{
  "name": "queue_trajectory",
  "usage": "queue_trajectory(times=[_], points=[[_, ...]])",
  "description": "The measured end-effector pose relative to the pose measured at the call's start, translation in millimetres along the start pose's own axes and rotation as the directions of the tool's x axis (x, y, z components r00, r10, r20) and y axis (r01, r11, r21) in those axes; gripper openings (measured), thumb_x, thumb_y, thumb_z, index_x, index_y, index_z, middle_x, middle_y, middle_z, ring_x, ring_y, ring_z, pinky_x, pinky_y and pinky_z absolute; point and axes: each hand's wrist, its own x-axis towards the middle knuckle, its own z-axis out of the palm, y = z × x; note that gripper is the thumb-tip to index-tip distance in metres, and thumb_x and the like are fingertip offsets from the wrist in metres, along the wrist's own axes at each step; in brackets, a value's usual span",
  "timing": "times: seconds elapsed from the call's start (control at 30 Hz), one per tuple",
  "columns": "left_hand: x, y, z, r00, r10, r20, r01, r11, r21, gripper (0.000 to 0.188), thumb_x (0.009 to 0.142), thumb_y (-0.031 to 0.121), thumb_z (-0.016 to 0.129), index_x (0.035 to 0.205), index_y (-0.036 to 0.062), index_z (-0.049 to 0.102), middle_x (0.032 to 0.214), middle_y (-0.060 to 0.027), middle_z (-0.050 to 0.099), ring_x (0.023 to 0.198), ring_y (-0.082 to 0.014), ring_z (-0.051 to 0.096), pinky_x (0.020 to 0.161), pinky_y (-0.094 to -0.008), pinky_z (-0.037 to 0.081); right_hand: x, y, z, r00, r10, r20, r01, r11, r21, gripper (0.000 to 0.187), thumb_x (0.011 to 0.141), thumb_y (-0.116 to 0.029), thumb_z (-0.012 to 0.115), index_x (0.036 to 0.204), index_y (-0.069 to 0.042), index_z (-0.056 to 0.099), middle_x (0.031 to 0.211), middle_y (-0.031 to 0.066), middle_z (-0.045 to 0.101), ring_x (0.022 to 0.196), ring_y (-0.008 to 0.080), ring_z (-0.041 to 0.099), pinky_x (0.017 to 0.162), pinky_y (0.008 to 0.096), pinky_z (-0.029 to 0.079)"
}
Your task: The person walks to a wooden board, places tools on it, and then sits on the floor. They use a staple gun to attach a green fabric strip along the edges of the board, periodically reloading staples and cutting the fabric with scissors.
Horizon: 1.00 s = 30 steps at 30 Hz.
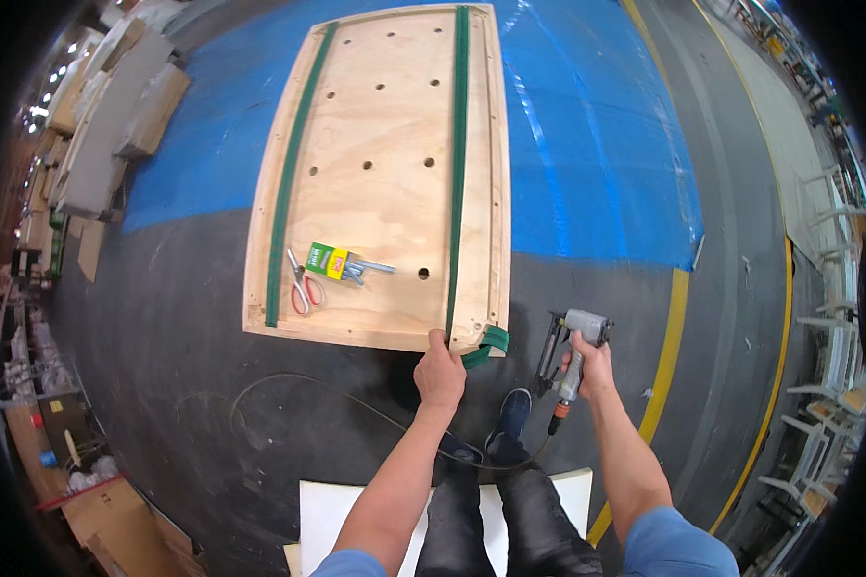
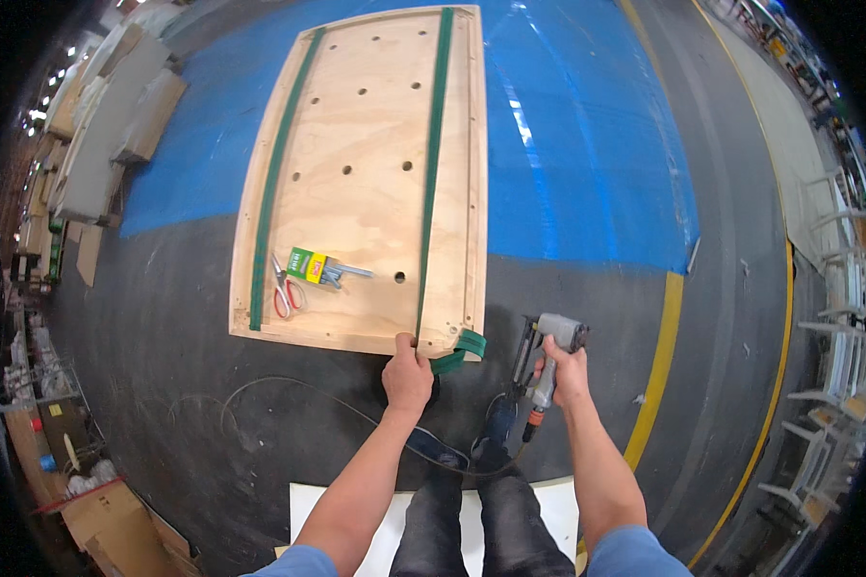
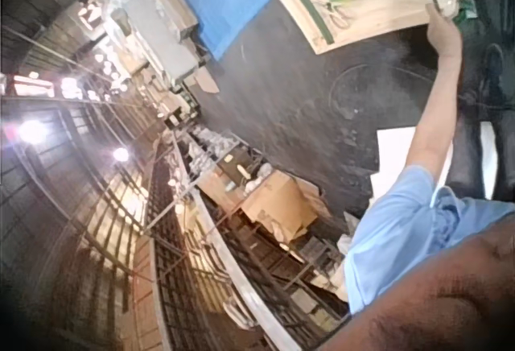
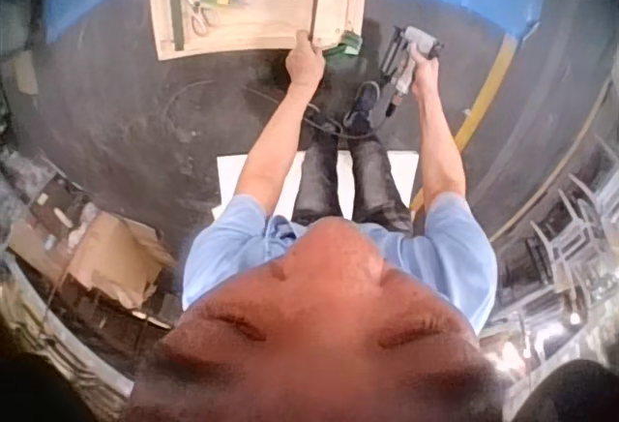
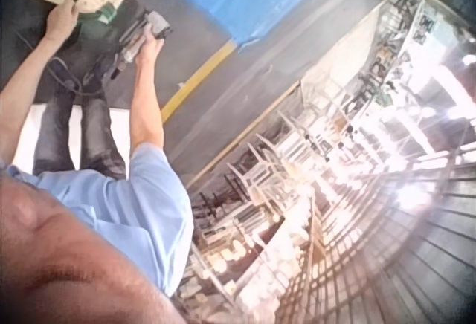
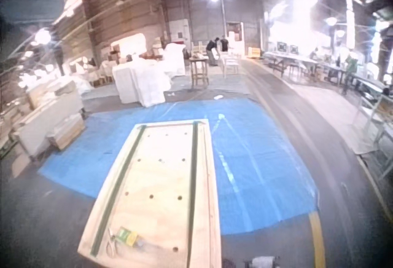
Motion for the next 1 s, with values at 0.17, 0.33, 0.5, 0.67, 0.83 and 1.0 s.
queue_trajectory(times=[0.17, 0.33, 0.5, 0.67, 0.83, 1.0], points=[[-21.1, -20.3, 38.1, 0.988, 0.132, -0.079, -0.132, 0.991, 0.004, 0.015, 0.091, 0.008, 0.061, 0.103, 0.0053, 0.052, 0.085, -0.0216, 0.067, 0.083, -0.0463, 0.067, 0.072, -0.0568, 0.051, 70.7, 38.0, -27.4, 0.994, 0.068, -0.083, -0.062, 0.995, 0.072, 0.027, 0.095, -0.026, 0.076, 0.109, -0.008, 0.061, 0.082, 0.0034, 0.06, 0.063, 0.018, 0.062, 0.055, 0.0362, 0.054], [-60.9, -38.5, 83.7, 0.978, 0.175, 0.114, -0.178, 0.984, 0.019, 0.012, 0.09, 0.008, 0.06, 0.1, 0.0059, 0.054, 0.085, -0.021, 0.065, 0.086, -0.0453, 0.066, 0.072, -0.0566, 0.05, 172.0, 86.5, -50.8, 0.98, 0.087, -0.178, -0.094, 0.995, -0.029, 0.028, 0.089, -0.02, 0.082, 0.104, -0.006, 0.063, 0.086, 0.0063, 0.064, 0.065, 0.0196, 0.062, 0.057, 0.0364, 0.055], [-89.2, -71.3, 96.2, 0.928, 0.324, 0.182, -0.322, 0.946, -0.044, 0.011, 0.085, 0.007, 0.063, 0.094, 0.0058, 0.056, 0.078, -0.018, 0.062, 0.081, -0.0426, 0.064, 0.072, -0.0532, 0.047, 254.2, 138.9, -73.9, 0.973, 0.155, -0.172, -0.146, 0.987, 0.062, 0.027, 0.091, -0.018, 0.08, 0.106, -0.003, 0.064, 0.087, 0.0082, 0.067, 0.066, 0.0213, 0.064, 0.057, 0.0378, 0.055], [-89.0, -118.4, 112.2, 0.886, 0.439, 0.151, -0.455, 0.885, 0.096, 0.017, 0.081, 0.006, 0.065, 0.097, 0.0089, 0.06, 0.075, -0.0089, 0.061, 0.075, -0.0323, 0.063, 0.08, -0.0443, 0.044, 301.5, 176.8, -81.8, 0.982, 0.172, -0.076, -0.163, 0.981, 0.107, 0.022, 0.091, -0.016, 0.08, 0.102, -0.003, 0.067, 0.081, 0.0085, 0.067, 0.067, 0.0228, 0.065, 0.058, 0.0391, 0.055], [-74.6, -129.7, 128.9, 0.847, 0.532, 0.014, -0.528, 0.837, 0.142, 0.017, 0.084, 0.006, 0.064, 0.1, 0.007, 0.061, 0.079, -0.0125, 0.062, 0.077, -0.0341, 0.061, 0.074, -0.0473, 0.043, 341.9, 181.0, -88.4, 0.987, 0.126, -0.095, -0.123, 0.992, 0.036, 0.022, 0.09, -0.013, 0.081, 0.103, 0.0, 0.068, 0.086, 0.0104, 0.069, 0.069, 0.0246, 0.066, 0.059, 0.0431, 0.055], [-66.0, -119.6, 128.7, 0.847, 0.531, -0.01, -0.528, 0.843, 0.104, 0.015, 0.083, 0.006, 0.063, 0.098, 0.0076, 0.061, 0.081, -0.0138, 0.062, 0.079, -0.0355, 0.062, 0.077, -0.0484, 0.043, 367.7, 183.7, -107.7, 0.957, 0.118, -0.264, -0.164, 0.974, -0.159, 0.045, 0.085, -0.014, 0.086, 0.12, 0.003, 0.065, 0.103, 0.0129, 0.073, 0.084, 0.0316, 0.071, 0.073, 0.0492, 0.058]])
